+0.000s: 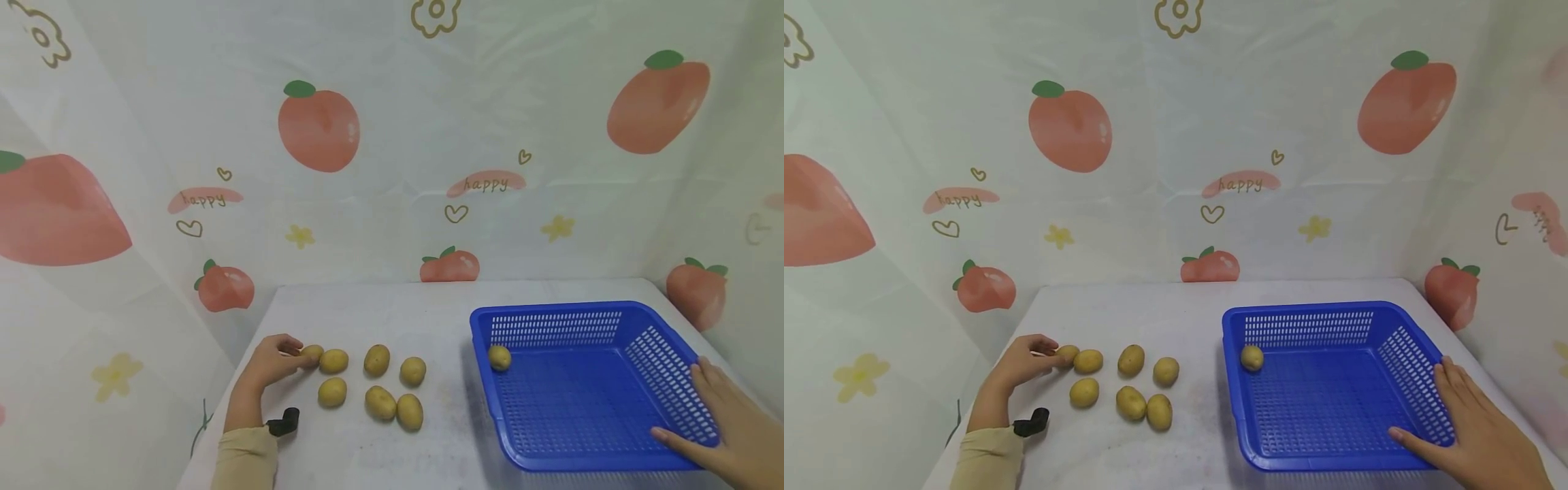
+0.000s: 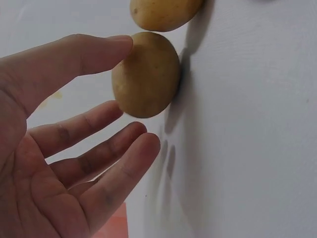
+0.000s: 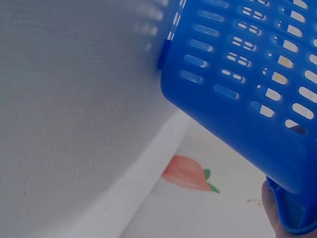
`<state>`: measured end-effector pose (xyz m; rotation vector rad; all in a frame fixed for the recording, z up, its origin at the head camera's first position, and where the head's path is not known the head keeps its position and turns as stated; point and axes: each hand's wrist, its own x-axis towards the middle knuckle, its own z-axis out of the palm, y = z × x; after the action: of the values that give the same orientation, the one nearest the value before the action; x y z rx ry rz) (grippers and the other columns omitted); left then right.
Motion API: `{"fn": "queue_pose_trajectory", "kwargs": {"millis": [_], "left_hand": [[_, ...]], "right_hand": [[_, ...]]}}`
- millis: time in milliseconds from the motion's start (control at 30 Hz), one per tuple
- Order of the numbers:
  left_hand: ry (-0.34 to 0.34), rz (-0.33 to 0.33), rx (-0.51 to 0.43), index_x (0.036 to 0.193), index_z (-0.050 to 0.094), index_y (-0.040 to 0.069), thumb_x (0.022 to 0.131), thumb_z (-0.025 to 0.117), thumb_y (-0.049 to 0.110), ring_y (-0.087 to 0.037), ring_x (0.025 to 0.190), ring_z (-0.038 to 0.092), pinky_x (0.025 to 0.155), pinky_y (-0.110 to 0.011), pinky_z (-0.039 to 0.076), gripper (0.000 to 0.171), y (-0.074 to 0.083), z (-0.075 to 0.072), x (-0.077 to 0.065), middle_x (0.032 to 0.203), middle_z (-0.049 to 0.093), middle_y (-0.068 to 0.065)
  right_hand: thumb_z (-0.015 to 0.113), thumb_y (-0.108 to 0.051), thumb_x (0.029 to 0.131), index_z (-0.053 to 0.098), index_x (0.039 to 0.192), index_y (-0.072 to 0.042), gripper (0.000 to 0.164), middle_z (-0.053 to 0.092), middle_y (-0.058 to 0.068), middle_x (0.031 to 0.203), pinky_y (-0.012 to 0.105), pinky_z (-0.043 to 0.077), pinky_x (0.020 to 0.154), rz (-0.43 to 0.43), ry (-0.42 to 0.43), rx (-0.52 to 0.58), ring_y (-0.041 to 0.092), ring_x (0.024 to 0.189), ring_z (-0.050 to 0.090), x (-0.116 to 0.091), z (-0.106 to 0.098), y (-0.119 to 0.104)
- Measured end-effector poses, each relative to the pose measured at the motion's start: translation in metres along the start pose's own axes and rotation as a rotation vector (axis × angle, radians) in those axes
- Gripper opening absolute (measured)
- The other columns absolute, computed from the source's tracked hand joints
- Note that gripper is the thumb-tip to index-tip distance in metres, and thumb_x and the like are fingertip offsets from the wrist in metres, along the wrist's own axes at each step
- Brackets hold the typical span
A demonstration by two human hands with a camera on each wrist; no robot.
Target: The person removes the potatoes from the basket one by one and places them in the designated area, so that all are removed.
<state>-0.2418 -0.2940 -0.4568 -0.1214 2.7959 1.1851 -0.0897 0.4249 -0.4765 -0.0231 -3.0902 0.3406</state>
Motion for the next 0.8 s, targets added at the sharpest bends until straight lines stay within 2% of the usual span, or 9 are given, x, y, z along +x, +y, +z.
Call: {"fn": "queue_pose_trajectory", "kwargs": {"millis": [200, 367, 633, 800], "left_hand": [[0.038, 0.024, 0.03, 0.119, 0.07, 0.0, 0.085, 0.089, 0.039, -0.031, 0.107, 0.07, 0.087, -0.044, 0.06, 0.055, 0.002, -0.005, -0.004, 0.118, 0.072, -0.019], [0.077, 0.093, 0.046, 0.122, 0.069, -0.002, 0.09, 0.085, 0.032, -0.035, 0.11, 0.072, 0.091, -0.048, 0.061, 0.049, 0.017, -0.008, -0.008, 0.121, 0.072, -0.022], [0.087, 0.171, 0.003, 0.124, 0.07, 0.008, 0.091, 0.084, 0.036, -0.032, 0.117, 0.07, 0.097, -0.049, 0.059, 0.045, 0.063, -0.003, -0.022, 0.128, 0.07, -0.017], [0.07, 0.29, -0.075, 0.132, 0.066, 0.013, 0.091, 0.084, 0.035, -0.034, 0.118, 0.069, 0.101, -0.049, 0.058, 0.049, 0.101, 0.013, -0.027, 0.128, 0.069, -0.012]], "right_hand": [[0.069, -0.065, 0.09, -0.008, 0.155, 0.023, 0.134, -0.02, 0.046, 0.16, 0.081, -0.011, 0.11, -0.003, 0.005, 0.003, 0.067, 0.148, -0.018, 0.0, -0.003, -0.003], [0.07, -0.065, 0.09, -0.009, 0.155, 0.023, 0.135, -0.021, 0.046, 0.159, 0.078, -0.014, 0.111, 0.003, 0.011, 0.005, 0.065, 0.149, -0.02, -0.003, -0.002, -0.004], [0.07, -0.066, 0.089, -0.006, 0.155, 0.024, 0.135, -0.016, 0.048, 0.159, 0.084, -0.001, 0.109, 0.012, 0.027, -0.017, 0.067, 0.149, -0.015, -0.002, -0.004, -0.004], [0.069, -0.066, 0.089, -0.005, 0.153, 0.026, 0.135, -0.015, 0.05, 0.158, 0.084, 0.0, 0.109, 0.006, 0.011, -0.021, 0.068, 0.148, -0.013, -0.003, -0.005, -0.006]]}}
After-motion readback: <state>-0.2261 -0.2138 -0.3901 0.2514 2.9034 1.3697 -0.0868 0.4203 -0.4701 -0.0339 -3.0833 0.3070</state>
